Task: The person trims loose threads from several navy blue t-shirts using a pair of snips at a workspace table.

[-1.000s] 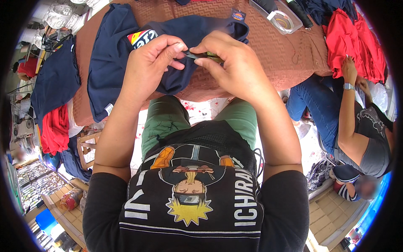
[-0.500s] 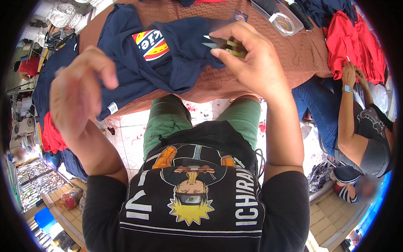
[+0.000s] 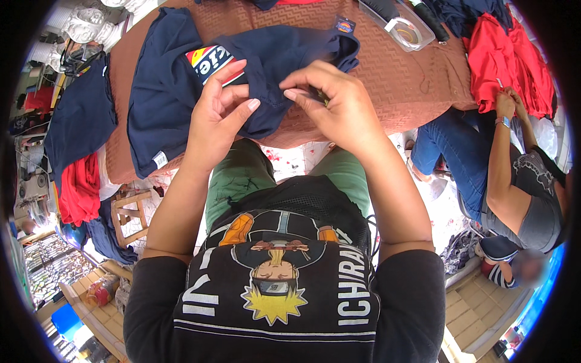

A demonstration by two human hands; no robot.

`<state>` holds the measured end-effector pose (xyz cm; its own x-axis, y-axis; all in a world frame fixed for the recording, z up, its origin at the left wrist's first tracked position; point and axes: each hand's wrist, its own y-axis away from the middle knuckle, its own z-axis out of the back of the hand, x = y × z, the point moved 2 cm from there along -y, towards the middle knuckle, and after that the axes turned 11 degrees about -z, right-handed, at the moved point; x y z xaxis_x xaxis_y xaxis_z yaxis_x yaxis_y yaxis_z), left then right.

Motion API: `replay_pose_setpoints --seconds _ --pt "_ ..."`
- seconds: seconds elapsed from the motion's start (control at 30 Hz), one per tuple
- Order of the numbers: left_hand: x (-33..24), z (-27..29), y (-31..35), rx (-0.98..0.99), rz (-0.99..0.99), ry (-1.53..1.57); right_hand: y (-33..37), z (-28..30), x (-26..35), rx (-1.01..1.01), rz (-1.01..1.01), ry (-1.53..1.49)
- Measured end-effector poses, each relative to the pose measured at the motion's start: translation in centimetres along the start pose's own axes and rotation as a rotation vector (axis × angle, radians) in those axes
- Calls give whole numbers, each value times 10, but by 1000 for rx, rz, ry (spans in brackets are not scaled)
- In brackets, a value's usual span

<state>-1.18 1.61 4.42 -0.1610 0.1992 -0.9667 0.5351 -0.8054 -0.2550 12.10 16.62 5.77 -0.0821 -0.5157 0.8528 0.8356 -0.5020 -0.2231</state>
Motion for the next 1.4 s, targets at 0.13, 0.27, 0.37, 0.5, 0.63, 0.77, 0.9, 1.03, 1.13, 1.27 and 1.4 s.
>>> replay_pose_setpoints --seconds 0.13,0.27,0.37,0.5,0.63,0.77,0.9,1.03,1.13,1.27,1.4 --pt "-2 1 0 35 33 36 -6 -6 11 -10 23 -7" --pt "-2 0 2 26 40 17 -6 -9 5 -16 70 25" --pt "-3 4 3 28 102 -26 -8 -5 6 -105 9 6" --pt "-8 4 -3 -3 -143 -410 -8 -5 4 -63 5 -47" --pt "-32 6 -26 144 -508 -823 -9 -1 11 -24 28 9" --pt "-33 -9 -35 297 -256 -669 -15 5 15 -28 53 159" --pt "-34 -8 -35 252 3 -565 -14 16 18 -76 -47 312" --pt "-29 -4 -37 237 65 -489 -7 28 20 38 -14 238" --pt "-28 -4 -37 244 33 -453 -6 30 28 181 8 191" --pt "-32 -5 -35 245 38 -451 -8 29 28 188 72 210" --pt "-34 -6 -36 253 47 -483 -10 28 27 206 75 255"
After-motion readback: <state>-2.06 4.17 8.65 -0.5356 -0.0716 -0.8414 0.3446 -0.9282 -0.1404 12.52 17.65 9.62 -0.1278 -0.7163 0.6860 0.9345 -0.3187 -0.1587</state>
